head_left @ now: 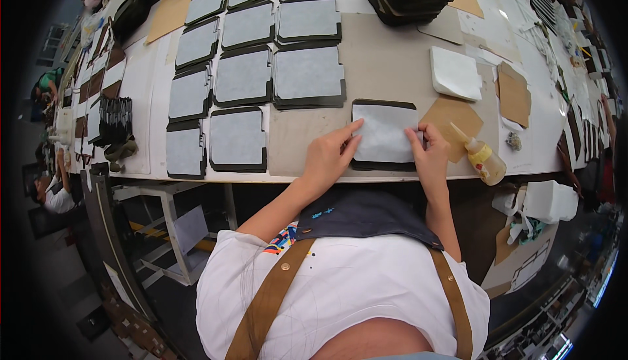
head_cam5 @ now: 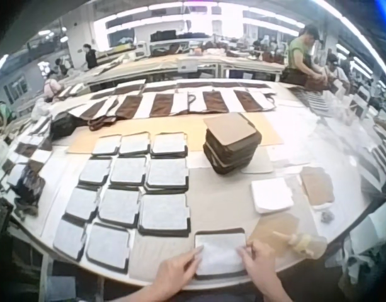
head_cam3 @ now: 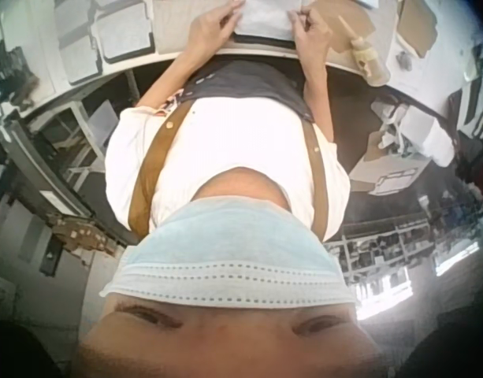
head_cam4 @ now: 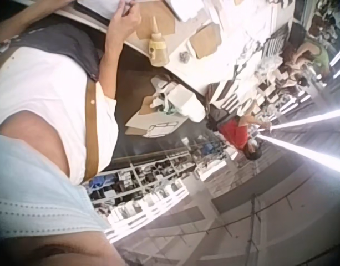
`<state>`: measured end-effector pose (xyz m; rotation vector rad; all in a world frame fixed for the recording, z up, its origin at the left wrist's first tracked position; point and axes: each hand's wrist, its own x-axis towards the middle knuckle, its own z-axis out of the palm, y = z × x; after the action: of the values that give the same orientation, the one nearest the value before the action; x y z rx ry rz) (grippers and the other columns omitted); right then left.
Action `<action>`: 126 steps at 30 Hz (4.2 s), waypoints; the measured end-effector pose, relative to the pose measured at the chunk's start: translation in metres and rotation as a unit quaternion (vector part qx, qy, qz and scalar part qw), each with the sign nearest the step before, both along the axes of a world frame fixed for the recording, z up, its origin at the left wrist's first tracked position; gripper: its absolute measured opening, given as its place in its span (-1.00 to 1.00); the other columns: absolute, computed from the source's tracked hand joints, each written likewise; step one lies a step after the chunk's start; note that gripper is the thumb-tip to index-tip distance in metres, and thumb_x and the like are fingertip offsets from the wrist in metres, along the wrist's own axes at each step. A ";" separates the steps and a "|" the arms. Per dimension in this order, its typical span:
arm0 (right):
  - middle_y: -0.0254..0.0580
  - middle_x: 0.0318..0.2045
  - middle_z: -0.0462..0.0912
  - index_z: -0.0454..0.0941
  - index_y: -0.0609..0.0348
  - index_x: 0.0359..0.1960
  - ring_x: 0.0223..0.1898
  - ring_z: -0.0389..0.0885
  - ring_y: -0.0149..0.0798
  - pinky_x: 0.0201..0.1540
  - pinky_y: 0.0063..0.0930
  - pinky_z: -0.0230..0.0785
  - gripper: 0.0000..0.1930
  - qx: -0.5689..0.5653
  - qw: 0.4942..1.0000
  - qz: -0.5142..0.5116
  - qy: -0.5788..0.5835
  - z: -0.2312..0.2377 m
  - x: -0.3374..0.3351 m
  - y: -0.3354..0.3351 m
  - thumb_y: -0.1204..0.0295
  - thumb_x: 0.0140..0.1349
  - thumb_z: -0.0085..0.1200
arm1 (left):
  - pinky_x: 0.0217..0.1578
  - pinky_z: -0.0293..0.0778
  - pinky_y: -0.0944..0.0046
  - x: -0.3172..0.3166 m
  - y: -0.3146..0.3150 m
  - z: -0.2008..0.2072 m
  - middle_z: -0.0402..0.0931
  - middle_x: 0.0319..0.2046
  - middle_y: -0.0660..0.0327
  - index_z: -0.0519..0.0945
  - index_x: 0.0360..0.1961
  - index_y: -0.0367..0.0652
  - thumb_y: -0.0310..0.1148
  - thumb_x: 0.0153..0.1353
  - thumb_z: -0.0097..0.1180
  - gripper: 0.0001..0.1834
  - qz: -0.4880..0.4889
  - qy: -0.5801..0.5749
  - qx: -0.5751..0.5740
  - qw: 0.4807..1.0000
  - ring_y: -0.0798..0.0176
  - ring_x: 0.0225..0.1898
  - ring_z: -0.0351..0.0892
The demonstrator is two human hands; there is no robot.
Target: The person applies glue from a squeeze bottle onto a black rectangular base and places a white square insert on top. They press the insert down to secure it and then move the finished unit to a stack on the table. This process is repeated for multiple units throughout the video.
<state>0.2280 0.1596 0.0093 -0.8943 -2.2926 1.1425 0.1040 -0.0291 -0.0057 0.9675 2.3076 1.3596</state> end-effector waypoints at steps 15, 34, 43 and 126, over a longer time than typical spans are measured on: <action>-0.21 -0.59 0.46 0.65 0.19 -0.06 -0.54 0.35 -0.22 -0.40 -0.30 0.25 -0.72 0.018 0.999 -0.004 -0.039 0.009 0.001 -0.001 0.39 0.22 0.31 | -0.44 0.45 0.21 -0.001 0.001 0.001 0.59 -0.52 0.06 0.66 0.14 -0.13 -0.35 0.31 0.24 -0.63 -0.002 0.013 -0.029 0.999 0.15 -0.56 0.52; -0.20 -0.47 0.62 0.69 0.14 -0.09 -0.42 0.53 -0.16 -0.25 -0.25 0.21 -0.79 0.195 0.978 0.062 -0.038 0.003 0.003 0.001 0.46 0.24 0.25 | -0.45 0.45 0.22 -0.001 0.001 0.005 0.60 -0.51 0.07 0.65 0.15 -0.13 -0.33 0.32 0.25 -0.61 -0.012 -0.002 -0.048 0.999 0.16 -0.57 0.53; -0.23 -0.67 0.36 0.68 0.18 0.04 -0.60 0.28 -0.31 -0.40 -0.38 0.19 -0.67 0.075 0.992 0.069 -0.074 0.009 0.003 0.006 0.44 0.23 0.29 | -0.45 0.45 0.19 -0.003 0.000 0.005 0.57 -0.54 0.10 0.66 0.15 -0.12 -0.33 0.30 0.25 -0.61 -0.023 0.008 -0.066 0.997 0.12 -0.56 0.54; -0.28 0.01 0.50 0.59 0.02 -0.21 0.25 0.38 -0.09 0.54 0.17 -0.26 -0.63 0.198 0.940 0.274 -0.051 0.020 0.026 -0.003 0.38 -0.06 0.47 | 0.40 0.00 -0.20 -0.002 -0.037 -0.003 0.25 0.40 0.00 0.63 0.06 -0.09 -0.22 0.31 0.23 -0.66 -0.075 0.221 -0.037 0.972 -0.20 0.50 0.01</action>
<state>0.2540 0.1562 0.0292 -0.1625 -2.8124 0.7784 0.1015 -0.0657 -0.0089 1.5131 2.5029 1.0717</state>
